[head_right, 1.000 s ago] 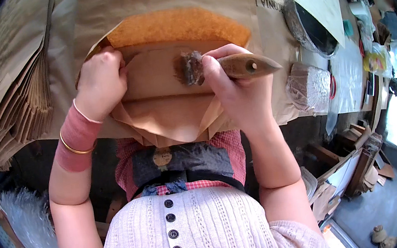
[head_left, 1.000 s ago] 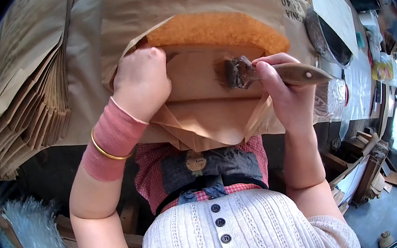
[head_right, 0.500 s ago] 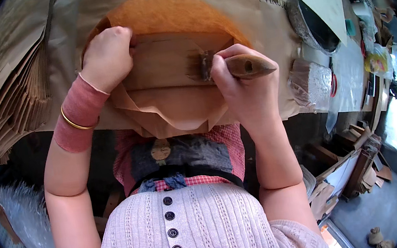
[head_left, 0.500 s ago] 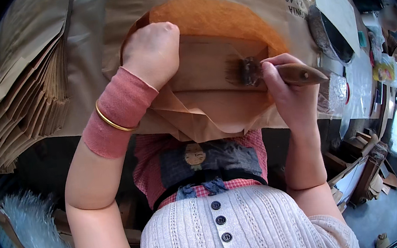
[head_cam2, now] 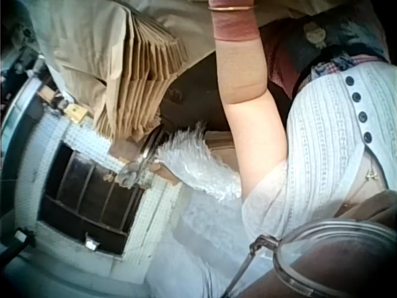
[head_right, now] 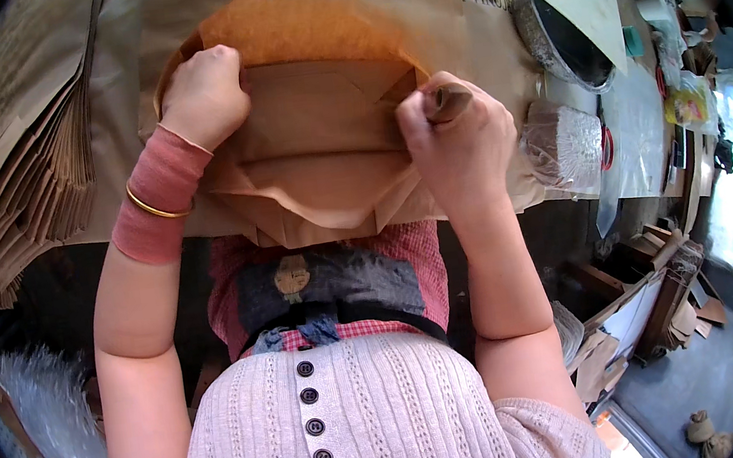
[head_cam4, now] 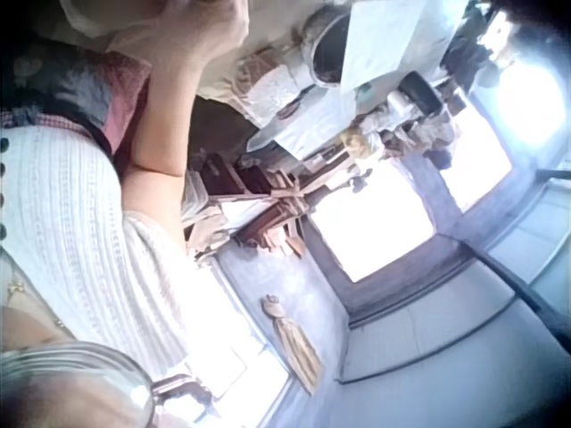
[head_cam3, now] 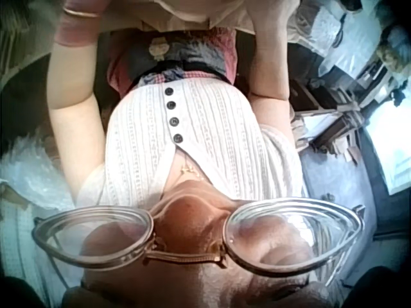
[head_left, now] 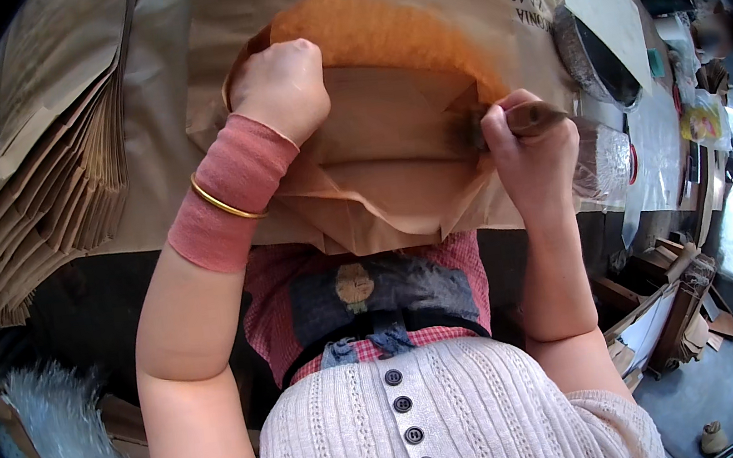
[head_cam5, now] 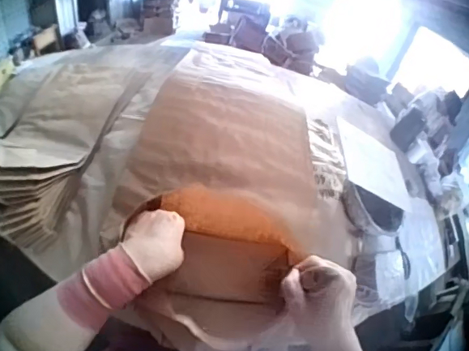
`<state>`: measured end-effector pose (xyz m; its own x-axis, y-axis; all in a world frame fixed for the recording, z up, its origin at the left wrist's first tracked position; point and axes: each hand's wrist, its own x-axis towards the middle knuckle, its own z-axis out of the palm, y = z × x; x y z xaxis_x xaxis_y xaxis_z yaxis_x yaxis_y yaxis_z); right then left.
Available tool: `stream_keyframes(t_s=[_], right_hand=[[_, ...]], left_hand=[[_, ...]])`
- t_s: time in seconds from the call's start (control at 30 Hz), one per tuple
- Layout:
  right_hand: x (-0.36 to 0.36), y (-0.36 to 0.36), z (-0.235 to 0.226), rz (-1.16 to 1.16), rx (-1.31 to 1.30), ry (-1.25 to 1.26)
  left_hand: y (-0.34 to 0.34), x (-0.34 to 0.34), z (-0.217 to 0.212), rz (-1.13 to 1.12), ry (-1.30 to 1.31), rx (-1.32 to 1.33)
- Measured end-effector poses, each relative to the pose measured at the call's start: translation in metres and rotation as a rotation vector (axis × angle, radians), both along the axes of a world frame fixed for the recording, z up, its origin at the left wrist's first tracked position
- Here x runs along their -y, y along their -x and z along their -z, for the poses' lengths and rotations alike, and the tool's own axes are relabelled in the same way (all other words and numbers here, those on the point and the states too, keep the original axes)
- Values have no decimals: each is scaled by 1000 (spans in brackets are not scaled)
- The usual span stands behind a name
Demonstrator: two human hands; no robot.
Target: The person folds the top flaps of brown paper bags and applies glue to the edges using a brush. They then press the glued flaps together to seal the bags and place the finished items into a stack.
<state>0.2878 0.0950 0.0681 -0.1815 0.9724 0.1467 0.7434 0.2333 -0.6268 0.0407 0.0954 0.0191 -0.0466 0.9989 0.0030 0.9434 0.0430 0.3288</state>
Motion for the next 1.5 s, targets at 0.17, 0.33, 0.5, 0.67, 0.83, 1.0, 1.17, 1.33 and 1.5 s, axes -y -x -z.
stream_keyframes(t_s=[0.17, 0.33, 0.5, 0.67, 0.83, 1.0, 1.17, 1.33, 1.5], right_hand=[[1, -5, -32, -24, -309, 61], [-53, -11, 20, 142, -1498, 54], [-54, 36, 92, 84, -1967, 489], [-54, 40, 107, -368, -2140, 727], [-46, 38, 102, -353, -2015, 732], [-47, 39, 102, -383, -1976, 767], [-48, 36, 111, -423, -1920, 767], [-45, 34, 107, -437, -1706, 770], [40, -3, 72, -343, -1041, 808]], left_hand=[[-10, 0, -14, 14, 73, -129], [-20, 0, -15, 48, 1, -248], [-24, -3, -15, 64, 54, -342], [-24, 11, -38, 341, -183, -194], [52, 45, 11, -193, -617, 358], [21, 43, 40, 75, -278, -220], [-5, 76, 43, -31, -268, -164], [23, 91, 14, 489, -48, 72], [33, 64, 35, 355, -221, -235]])
